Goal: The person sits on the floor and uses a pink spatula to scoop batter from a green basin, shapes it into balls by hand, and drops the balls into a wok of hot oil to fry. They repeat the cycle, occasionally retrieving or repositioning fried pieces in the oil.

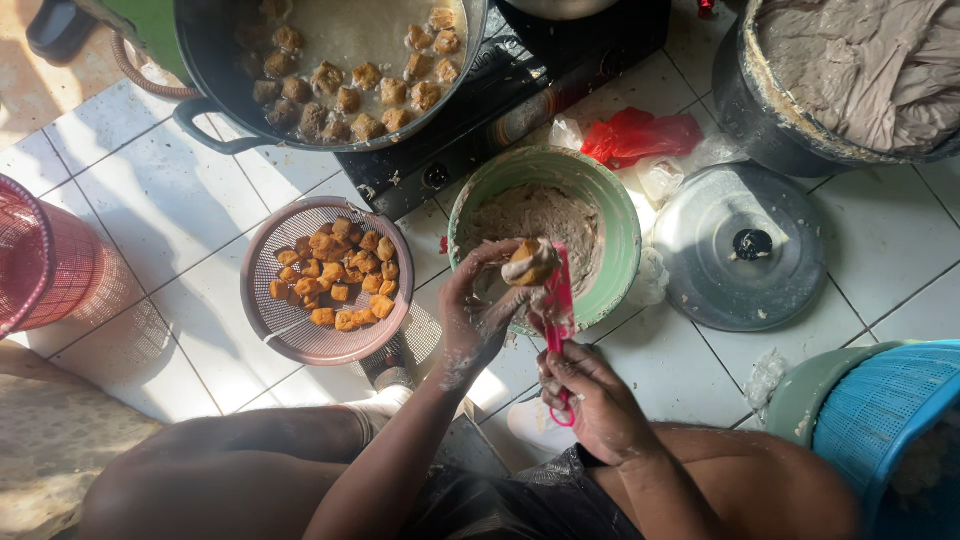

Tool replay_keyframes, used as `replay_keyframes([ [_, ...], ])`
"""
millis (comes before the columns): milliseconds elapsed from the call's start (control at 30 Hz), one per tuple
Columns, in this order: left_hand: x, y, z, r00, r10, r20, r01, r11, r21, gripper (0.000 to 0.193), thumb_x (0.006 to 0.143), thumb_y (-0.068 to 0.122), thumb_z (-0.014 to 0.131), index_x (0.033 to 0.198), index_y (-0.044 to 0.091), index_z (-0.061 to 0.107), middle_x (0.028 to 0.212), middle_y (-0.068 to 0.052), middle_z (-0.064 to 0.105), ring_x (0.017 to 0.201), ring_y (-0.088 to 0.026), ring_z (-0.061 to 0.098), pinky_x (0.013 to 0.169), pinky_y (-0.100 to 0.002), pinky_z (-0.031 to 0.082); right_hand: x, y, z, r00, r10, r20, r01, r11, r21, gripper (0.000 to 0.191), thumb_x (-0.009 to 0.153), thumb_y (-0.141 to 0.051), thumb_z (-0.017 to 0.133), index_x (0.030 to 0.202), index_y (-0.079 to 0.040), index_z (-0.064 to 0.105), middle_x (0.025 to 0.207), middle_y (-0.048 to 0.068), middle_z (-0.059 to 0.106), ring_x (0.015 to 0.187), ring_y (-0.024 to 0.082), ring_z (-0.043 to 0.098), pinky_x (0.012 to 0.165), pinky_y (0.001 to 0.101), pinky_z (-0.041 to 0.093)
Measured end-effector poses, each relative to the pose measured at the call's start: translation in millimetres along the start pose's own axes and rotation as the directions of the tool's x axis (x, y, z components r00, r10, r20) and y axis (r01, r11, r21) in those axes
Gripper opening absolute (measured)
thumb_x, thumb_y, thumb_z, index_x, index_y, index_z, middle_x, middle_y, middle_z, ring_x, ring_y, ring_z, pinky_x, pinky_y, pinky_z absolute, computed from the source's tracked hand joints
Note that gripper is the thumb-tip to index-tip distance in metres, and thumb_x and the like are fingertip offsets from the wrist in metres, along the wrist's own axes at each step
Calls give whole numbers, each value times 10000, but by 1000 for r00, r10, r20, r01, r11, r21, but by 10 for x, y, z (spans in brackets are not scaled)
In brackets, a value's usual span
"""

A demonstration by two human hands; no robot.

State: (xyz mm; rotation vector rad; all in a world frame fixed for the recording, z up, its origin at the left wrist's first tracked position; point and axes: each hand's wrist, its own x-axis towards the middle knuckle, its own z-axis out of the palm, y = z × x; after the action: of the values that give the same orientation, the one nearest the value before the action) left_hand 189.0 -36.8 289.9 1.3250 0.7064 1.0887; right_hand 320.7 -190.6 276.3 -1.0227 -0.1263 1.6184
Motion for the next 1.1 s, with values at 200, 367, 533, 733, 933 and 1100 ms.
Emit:
replay_keyframes([
  [200, 152, 94, -134, 966, 257, -6, -187, 720, 668, 415, 792, 157, 847, 1182, 165, 706, 1147, 33, 772, 1076, -161, 753, 1284, -633, 220, -23, -410, 133, 983, -182, 34, 169, 805, -569, 195, 1079, -126, 597, 1104, 48, 682, 883, 87, 543, 753, 137, 482, 656, 281, 436],
  [367, 192, 137, -205, 959, 282, 31, -230, 708, 668, 423, 756, 218, 895, 1133, 157, 714, 1102, 19, 776, 1023, -172, 753, 1255, -667, 170, -76, -699, 336, 698, -555, 452, 422, -190, -886, 417, 1019, -117, 596, 1435, -90, 582, 1037, 124, 576, 899, 200, 599, 765, 294, 510],
  [533, 172, 104, -279, 985, 170, 17, -157, 859, 487, 435, 791, 223, 870, 1179, 122, 703, 1107, -7, 787, 1063, -192, 771, 1293, -661, 119, -168, -978, 406, 648, -593, 478, 329, -348, -878, 509, 991, -84, 640, 1489, -153, 560, 1030, 140, 549, 901, 243, 581, 806, 350, 500],
  [733, 113, 62, -260, 980, 189, 68, -197, 839, 508, 480, 806, 290, 866, 1205, 88, 694, 1159, -40, 777, 1103, -204, 761, 1300, -655, 72, -185, -930, 435, 663, -597, 452, 395, -234, -888, 517, 1003, -116, 624, 1511, -142, 531, 1022, 113, 563, 910, 235, 581, 813, 359, 500],
  [933, 147, 124, -298, 969, 235, 79, -243, 843, 480, 479, 819, 312, 851, 1206, 77, 693, 1158, -39, 781, 1160, -205, 751, 1318, -665, 44, -77, -926, 170, 719, -618, 318, 353, -69, -933, 435, 1043, -133, 584, 1478, -132, 568, 979, 81, 537, 855, 187, 534, 752, 333, 469],
  [1100, 110, 145, -203, 967, 252, 25, -237, 863, 447, 469, 832, 358, 847, 1183, 87, 695, 1176, -47, 778, 1285, -244, 701, 1322, -665, 30, 54, -364, -52, 945, -226, 235, 309, 853, -421, 221, 1179, -187, 579, 1118, 20, 623, 849, 19, 483, 787, 120, 470, 682, 268, 417],
])
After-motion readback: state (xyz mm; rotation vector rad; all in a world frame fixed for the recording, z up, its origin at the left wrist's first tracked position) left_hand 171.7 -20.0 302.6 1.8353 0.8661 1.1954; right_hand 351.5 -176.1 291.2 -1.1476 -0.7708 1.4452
